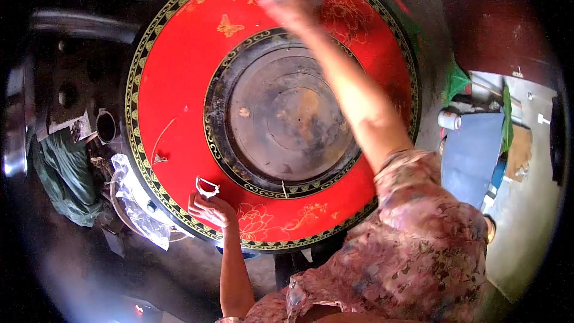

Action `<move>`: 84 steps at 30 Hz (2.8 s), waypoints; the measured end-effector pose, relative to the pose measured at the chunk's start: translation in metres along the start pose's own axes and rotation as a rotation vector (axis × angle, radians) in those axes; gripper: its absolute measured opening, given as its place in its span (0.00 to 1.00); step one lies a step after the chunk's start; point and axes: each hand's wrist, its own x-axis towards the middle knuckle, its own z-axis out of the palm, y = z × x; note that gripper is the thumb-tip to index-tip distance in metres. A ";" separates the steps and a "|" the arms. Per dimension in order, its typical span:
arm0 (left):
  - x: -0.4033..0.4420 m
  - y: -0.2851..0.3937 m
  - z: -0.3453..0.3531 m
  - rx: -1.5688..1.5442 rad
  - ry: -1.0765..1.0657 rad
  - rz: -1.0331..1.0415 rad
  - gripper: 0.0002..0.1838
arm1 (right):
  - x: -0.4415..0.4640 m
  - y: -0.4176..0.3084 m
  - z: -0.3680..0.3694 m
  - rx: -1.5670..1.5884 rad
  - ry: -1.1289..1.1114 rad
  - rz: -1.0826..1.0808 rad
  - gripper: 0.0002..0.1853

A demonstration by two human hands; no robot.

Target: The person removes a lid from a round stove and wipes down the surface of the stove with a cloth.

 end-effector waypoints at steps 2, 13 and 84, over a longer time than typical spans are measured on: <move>0.003 0.001 0.001 0.028 0.021 0.041 0.16 | -0.033 -0.122 0.030 -0.013 -0.104 -0.060 0.34; -0.001 -0.013 0.011 0.245 -0.003 0.058 0.15 | -0.022 -0.140 0.063 0.256 -0.370 0.135 0.17; 0.006 -0.011 -0.009 -0.257 -0.039 -0.027 0.16 | -0.027 -0.216 0.181 -0.008 0.051 -0.424 0.09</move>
